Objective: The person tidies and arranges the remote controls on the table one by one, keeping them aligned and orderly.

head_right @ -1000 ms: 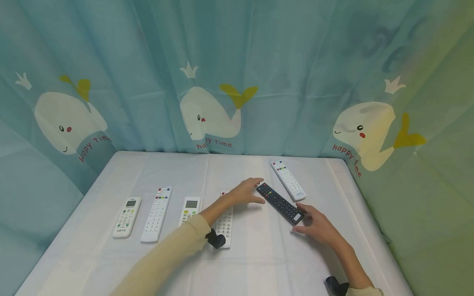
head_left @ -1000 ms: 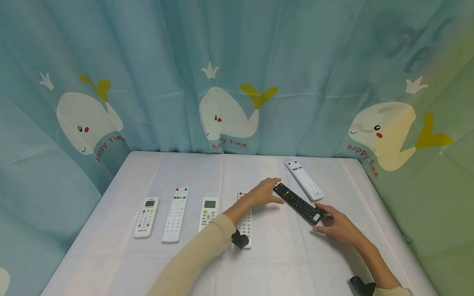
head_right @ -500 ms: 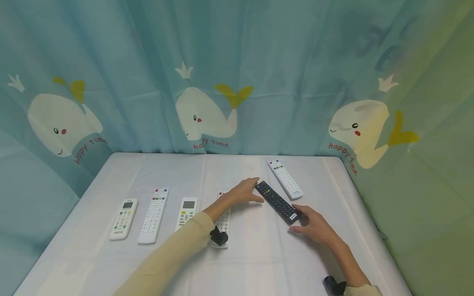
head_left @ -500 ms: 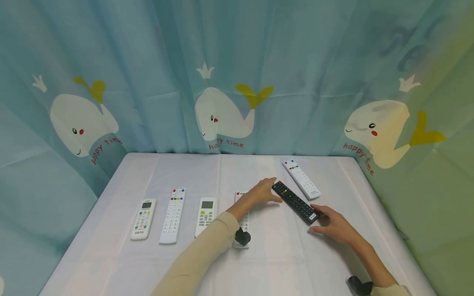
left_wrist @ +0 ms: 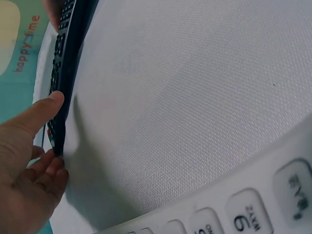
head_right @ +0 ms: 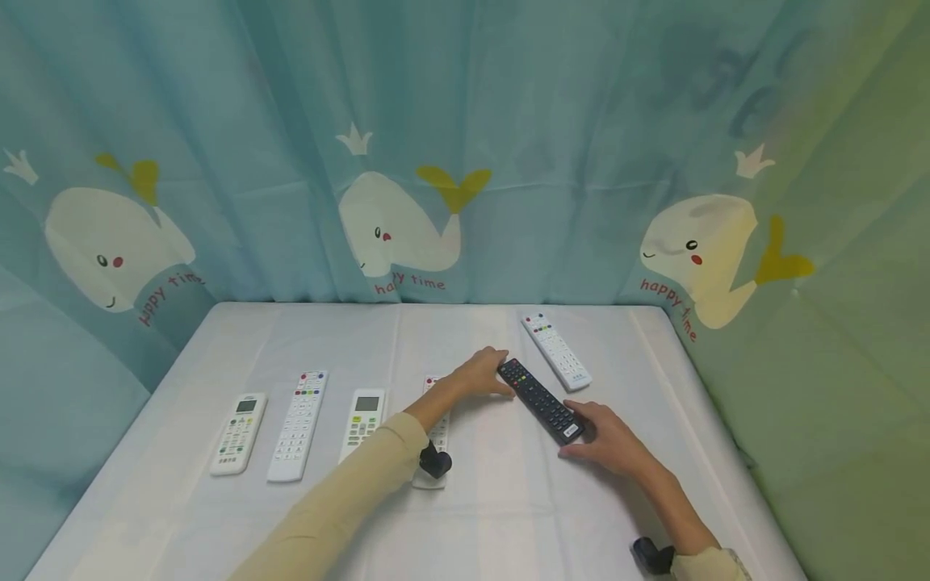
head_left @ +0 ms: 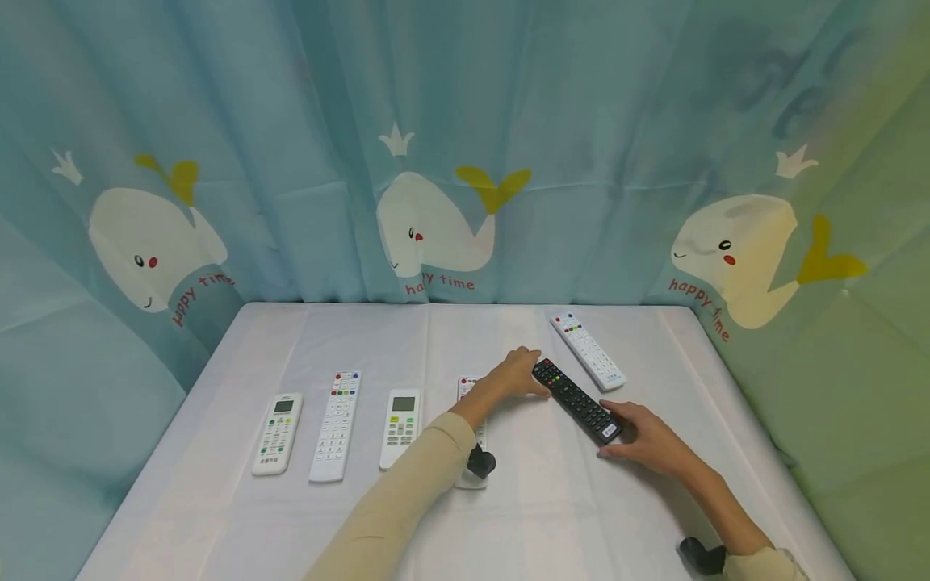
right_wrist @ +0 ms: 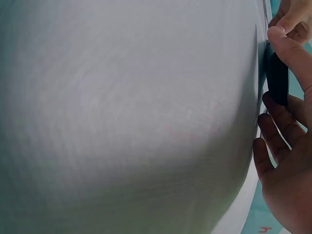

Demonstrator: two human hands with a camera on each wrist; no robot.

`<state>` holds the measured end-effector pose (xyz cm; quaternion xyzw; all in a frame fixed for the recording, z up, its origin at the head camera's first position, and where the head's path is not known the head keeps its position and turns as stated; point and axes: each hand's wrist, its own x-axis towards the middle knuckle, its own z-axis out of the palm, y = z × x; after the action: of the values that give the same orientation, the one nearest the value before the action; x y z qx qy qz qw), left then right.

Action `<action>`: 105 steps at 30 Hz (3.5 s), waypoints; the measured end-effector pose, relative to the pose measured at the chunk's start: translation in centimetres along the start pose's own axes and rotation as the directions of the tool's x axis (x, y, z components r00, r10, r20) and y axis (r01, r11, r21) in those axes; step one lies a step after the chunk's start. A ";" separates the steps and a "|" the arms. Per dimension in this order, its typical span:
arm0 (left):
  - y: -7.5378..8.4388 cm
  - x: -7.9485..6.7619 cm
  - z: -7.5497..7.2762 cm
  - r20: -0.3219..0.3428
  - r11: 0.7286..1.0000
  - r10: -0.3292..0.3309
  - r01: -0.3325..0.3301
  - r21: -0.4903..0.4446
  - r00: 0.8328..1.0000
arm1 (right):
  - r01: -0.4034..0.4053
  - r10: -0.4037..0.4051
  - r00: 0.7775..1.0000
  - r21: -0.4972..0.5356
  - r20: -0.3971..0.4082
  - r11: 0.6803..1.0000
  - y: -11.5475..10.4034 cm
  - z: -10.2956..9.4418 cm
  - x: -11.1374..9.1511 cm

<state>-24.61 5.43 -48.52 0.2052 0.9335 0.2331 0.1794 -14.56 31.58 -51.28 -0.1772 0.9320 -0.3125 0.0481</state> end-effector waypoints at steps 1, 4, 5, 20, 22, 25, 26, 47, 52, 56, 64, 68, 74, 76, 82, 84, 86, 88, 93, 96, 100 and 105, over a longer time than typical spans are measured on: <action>0.0 0.0 0.0 0.002 1.000 -0.001 0.001 0.007 1.000 | 0.006 -0.006 1.000 -0.006 0.000 1.000 0.0 0.0 0.0; 0.0 0.1 0.1 0.008 1.000 -0.001 0.000 0.026 1.000 | 0.025 -0.025 1.000 -0.023 0.004 0.999 0.0 0.1 0.0; 0.0 0.1 0.1 0.008 1.000 0.003 -0.003 0.031 1.000 | 0.029 -0.029 1.000 -0.024 0.005 0.999 -0.1 0.1 0.0; -0.7 0.4 0.4 -0.014 0.998 0.044 -0.043 0.037 0.999 | 0.029 -0.028 0.999 -0.030 0.042 0.999 -0.2 0.0 -0.4; -0.7 0.4 0.3 -0.015 0.998 0.050 -0.049 0.029 0.999 | 0.025 -0.025 0.999 -0.018 0.040 1.000 -0.3 0.0 -0.4; -0.9 0.4 0.3 -0.014 0.998 0.056 -0.056 0.007 0.998 | 0.008 -0.008 0.999 -0.004 0.036 1.000 -0.6 -0.1 -0.5; -0.9 0.4 0.3 -0.011 0.998 0.060 -0.060 -0.001 0.998 | 0.006 -0.006 0.999 0.004 0.036 1.000 -0.7 -0.1 -0.5; -1.4 0.0 -1.3 0.037 0.973 0.224 -0.221 -0.072 0.974 | 0.052 -0.062 0.997 0.193 0.045 0.980 -3.1 -0.2 -1.7; -1.6 -0.6 -1.6 0.057 0.971 0.229 -0.225 -0.080 0.972 | 0.061 -0.074 0.995 0.188 0.063 0.980 -3.7 -0.1 -1.9; -1.8 -1.0 -1.9 0.072 0.968 0.240 -0.233 -0.090 0.968 | 0.087 -0.103 0.992 0.205 0.066 0.975 -4.2 0.2 -2.0; -2.1 -1.6 -2.4 0.077 0.962 0.264 -0.256 -0.095 0.962 | 0.073 -0.086 0.995 0.220 0.049 0.973 -5.2 1.1 -2.3; -2.3 -2.0 -2.7 0.078 0.961 0.272 -0.267 -0.067 0.959 | 0.087 -0.097 0.995 0.225 0.035 0.970 -5.8 1.7 -2.2; -3.0 -2.5 -2.8 0.092 0.961 0.275 -0.271 -0.057 0.957 | 0.068 -0.078 0.996 0.223 0.040 0.973 -6.6 2.6 -2.3; -3.2 -2.6 -2.9 0.092 0.958 0.284 -0.278 -0.068 0.954 | 0.055 -0.066 0.997 0.221 0.045 0.974 -6.9 2.9 -2.3; -3.4 -3.0 -3.2 0.096 0.958 0.283 -0.275 -0.087 0.954 | 0.015 -0.024 0.998 0.161 0.055 0.987 -7.7 3.8 -2.1; -3.4 -3.1 -3.2 0.099 0.959 0.278 -0.270 -0.082 0.956 | -0.001 -0.008 0.998 0.142 0.061 0.990 -7.8 4.2 -2.1; -3.4 -3.1 -3.1 0.103 0.961 0.272 -0.265 -0.076 0.957 | -0.009 0.001 0.998 0.125 0.062 0.992 -8.0 4.5 -2.1; -3.4 -3.1 -3.1 0.106 0.963 0.266 -0.260 -0.066 0.958 | -0.011 0.004 0.998 0.119 0.057 0.993 -8.1 4.9 -2.2; -3.4 -3.1 -2.9 0.108 0.967 0.252 -0.247 -0.056 0.962 | -0.005 0.003 1.000 0.100 0.026 0.995 -8.5 5.7 -2.2; -3.6 -3.1 -2.8 0.107 0.970 0.240 -0.235 -0.056 0.965 | -0.020 0.019 1.000 0.093 0.016 0.995 -8.7 6.2 -2.1; -3.9 -3.1 -2.7 0.105 0.975 0.219 -0.214 -0.062 0.970 | -0.057 0.056 0.998 0.073 0.018 0.996 -9.2 6.8 -1.9; -4.3 -3.0 -2.5 0.102 0.978 0.205 -0.200 -0.056 0.973 | -0.091 0.091 0.996 0.062 0.008 0.994 -9.8 7.2 -1.6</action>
<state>-24.41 -0.37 -47.87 0.3077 0.8911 0.2597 0.2093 -8.70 20.83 -51.25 -0.1336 0.9287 -0.3386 0.0702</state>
